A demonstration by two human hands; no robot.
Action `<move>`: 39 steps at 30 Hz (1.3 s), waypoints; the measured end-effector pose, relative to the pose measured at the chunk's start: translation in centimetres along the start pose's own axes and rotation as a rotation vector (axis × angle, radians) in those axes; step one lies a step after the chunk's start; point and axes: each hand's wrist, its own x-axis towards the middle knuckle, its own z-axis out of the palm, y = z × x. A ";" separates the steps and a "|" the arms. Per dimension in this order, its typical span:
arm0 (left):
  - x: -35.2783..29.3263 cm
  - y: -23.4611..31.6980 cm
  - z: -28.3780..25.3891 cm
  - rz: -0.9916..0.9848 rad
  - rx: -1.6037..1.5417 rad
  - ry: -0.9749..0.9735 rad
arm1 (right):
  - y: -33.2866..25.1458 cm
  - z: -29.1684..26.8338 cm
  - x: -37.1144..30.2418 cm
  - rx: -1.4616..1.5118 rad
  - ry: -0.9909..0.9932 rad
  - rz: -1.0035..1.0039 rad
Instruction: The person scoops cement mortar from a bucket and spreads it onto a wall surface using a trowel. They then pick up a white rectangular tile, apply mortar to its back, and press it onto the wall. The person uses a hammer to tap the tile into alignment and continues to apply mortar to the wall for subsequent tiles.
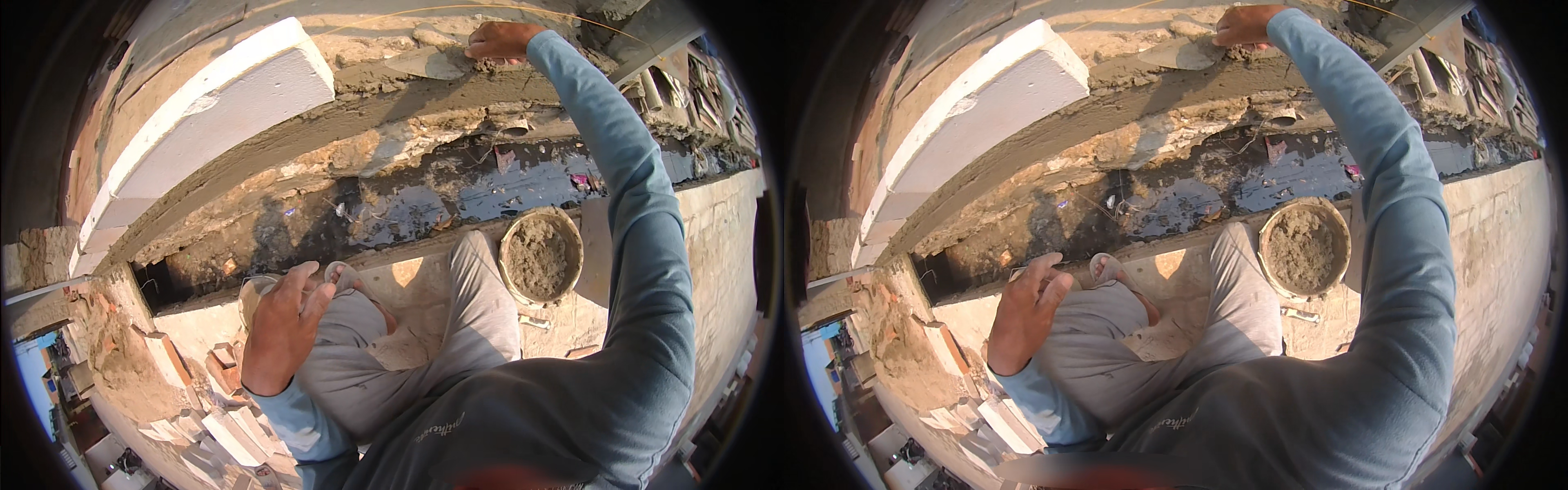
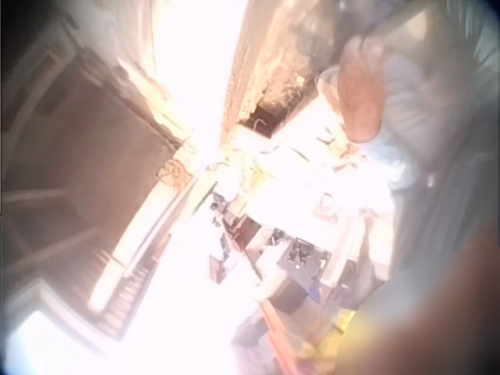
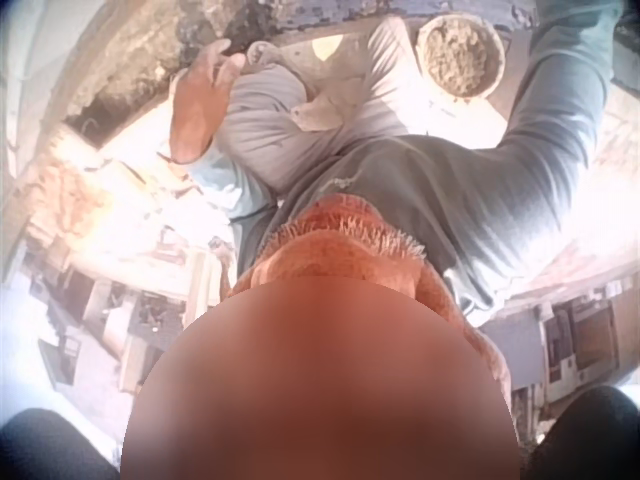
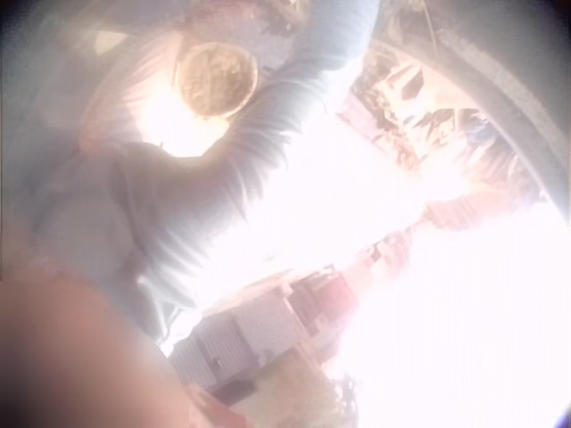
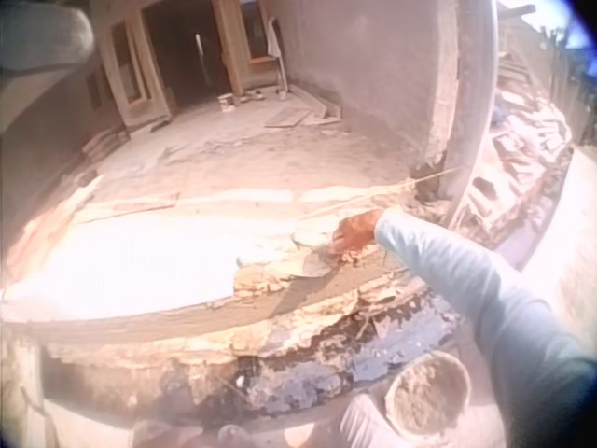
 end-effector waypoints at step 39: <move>3.6 1.7 0.2 -0.050 0.094 -0.060 | 8.7 27.6 -2.0 1.599 1.255 0.258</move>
